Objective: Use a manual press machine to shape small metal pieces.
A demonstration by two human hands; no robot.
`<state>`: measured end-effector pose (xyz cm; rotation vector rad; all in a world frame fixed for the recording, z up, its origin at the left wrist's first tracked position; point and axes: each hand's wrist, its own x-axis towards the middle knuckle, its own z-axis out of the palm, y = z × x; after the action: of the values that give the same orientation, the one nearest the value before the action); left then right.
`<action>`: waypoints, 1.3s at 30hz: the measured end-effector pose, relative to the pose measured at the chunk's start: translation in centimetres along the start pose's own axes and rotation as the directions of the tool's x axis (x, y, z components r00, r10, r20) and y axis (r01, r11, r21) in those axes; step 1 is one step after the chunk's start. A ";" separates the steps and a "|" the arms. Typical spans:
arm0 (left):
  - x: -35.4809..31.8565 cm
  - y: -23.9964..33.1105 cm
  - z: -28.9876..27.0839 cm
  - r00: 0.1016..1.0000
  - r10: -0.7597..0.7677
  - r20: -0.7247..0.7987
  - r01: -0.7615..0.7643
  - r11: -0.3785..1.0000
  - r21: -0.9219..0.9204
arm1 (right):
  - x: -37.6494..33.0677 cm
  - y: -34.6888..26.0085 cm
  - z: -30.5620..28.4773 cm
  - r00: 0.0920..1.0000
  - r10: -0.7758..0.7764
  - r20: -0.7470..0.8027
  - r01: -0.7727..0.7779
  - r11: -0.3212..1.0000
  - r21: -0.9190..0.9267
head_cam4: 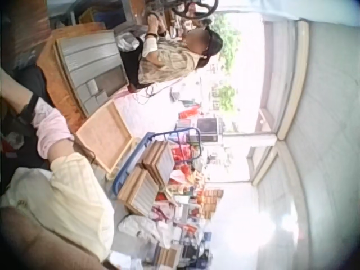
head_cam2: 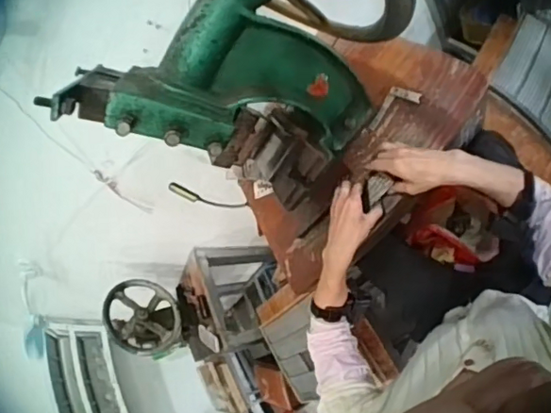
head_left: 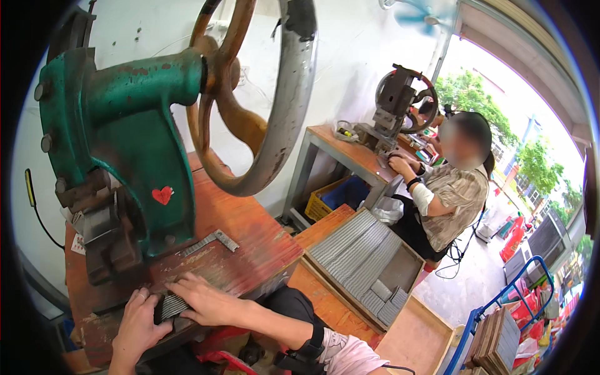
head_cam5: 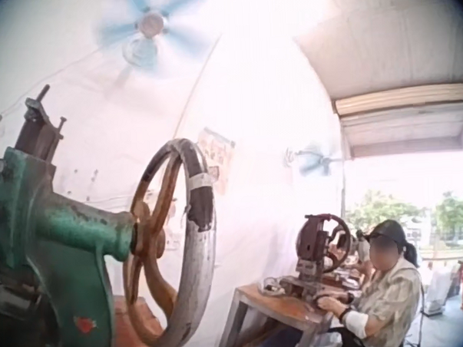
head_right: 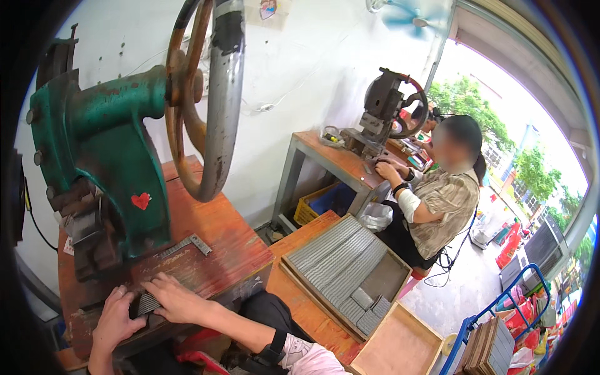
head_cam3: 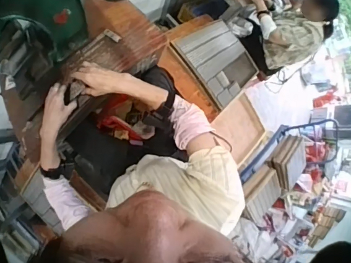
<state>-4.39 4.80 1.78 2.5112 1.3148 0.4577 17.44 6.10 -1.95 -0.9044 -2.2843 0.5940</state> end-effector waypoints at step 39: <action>-3.6 0.2 1.3 0.958 0.088 -0.273 -0.110 0.992 -0.067 | 1.1 -3.2 -1.3 0.994 0.084 -0.074 -0.085 0.996 -0.013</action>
<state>-5.66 1.64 0.08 2.5215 1.2338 0.8852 16.27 5.00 1.30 -1.0183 -2.1969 0.5695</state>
